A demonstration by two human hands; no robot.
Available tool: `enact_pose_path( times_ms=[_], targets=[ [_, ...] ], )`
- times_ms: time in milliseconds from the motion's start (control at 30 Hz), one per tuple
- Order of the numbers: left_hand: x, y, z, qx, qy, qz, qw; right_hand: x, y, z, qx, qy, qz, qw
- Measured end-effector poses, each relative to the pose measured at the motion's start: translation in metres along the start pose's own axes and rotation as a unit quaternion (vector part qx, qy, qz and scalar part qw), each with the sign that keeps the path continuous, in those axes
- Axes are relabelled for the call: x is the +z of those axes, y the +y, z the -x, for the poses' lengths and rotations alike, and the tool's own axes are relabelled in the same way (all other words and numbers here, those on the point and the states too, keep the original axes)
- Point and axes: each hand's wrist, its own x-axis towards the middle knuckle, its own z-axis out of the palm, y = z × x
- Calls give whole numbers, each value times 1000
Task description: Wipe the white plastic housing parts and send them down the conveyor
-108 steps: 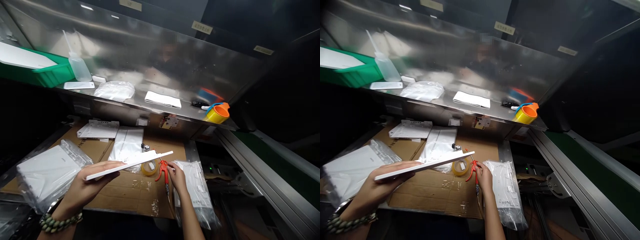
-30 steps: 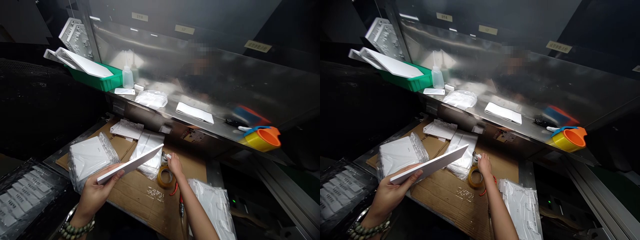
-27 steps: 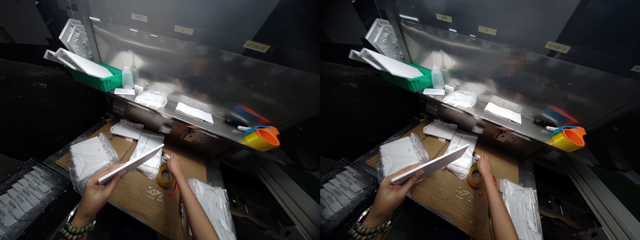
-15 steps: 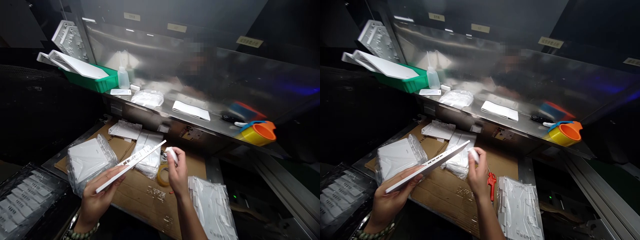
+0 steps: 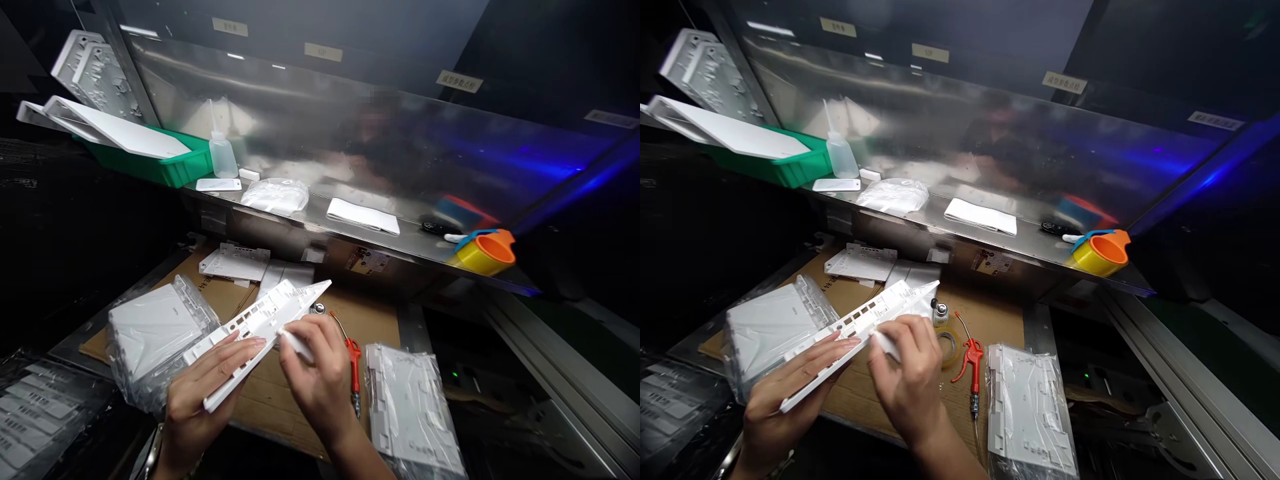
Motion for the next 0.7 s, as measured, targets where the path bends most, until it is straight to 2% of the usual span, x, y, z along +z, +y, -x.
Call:
enact_pose_path(
  times_ms=[100,267,433,600,700],
  targets=[
    [2,-1,1,0,-2,1,1000,-1,3,-1,-19,-15,-7,1000],
    [7,0,0,-6,11,0,1000,-1,11,1,31,26,28,999],
    [8,-1,-2,-5,5,1,1000,1,9,6,-14,-14,-21,1000],
    [6,-3,1,0,4,-3,1000,-1,20,3,44,39,35,998],
    [7,-2,0,2,-1,-5,1000,4,7,11,-4,-1,3,1000]
  ],
)
